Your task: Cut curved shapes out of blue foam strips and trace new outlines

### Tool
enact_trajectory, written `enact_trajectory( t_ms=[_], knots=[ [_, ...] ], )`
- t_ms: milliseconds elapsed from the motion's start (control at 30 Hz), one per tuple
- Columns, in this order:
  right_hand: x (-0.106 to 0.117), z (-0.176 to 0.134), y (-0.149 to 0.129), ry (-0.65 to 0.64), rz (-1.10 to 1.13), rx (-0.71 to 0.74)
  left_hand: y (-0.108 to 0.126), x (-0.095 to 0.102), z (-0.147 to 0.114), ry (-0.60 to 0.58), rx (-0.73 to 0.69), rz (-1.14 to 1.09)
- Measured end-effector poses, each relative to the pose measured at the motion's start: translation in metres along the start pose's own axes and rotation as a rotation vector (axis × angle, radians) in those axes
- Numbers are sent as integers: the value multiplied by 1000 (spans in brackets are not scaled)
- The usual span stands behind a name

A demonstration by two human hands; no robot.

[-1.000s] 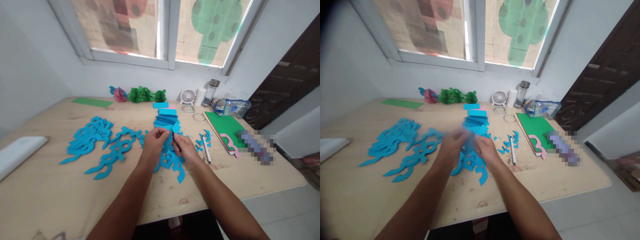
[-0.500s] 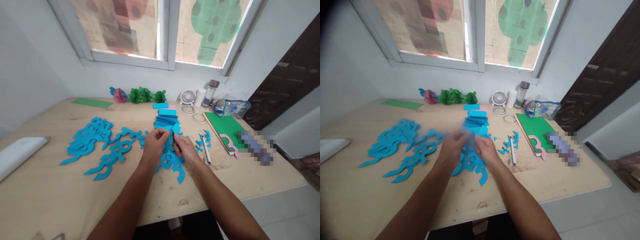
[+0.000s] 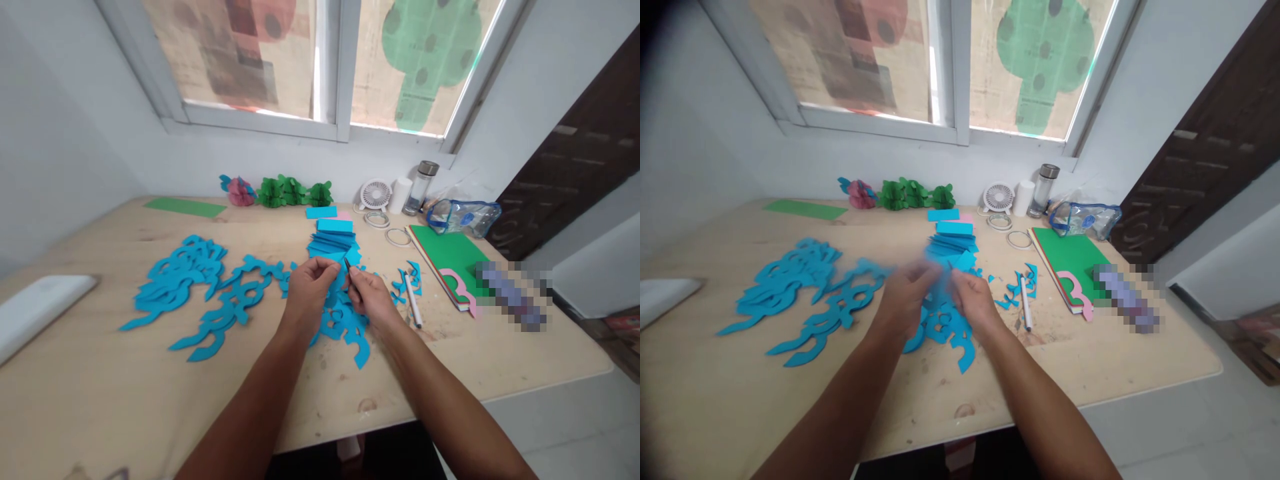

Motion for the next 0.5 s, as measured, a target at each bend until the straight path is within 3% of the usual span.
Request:
enact_trajectory(
  t_ms=[267, 500],
  knots=[
    [10, 5, -7, 77, 76, 79, -3, 10, 11, 24, 4, 73],
    [28, 12, -13, 125, 163, 166, 1, 50, 23, 103, 16, 261]
  ],
)
Point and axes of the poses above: each hand's wrist, its own z-axis towards the middle knuckle, its own x-axis out of the back of the hand, y = z × x, the point moved 3 cm from there along z, towards the middle knuckle, and after that the axes turned 14 degrees about z, right-handed, at the moved point
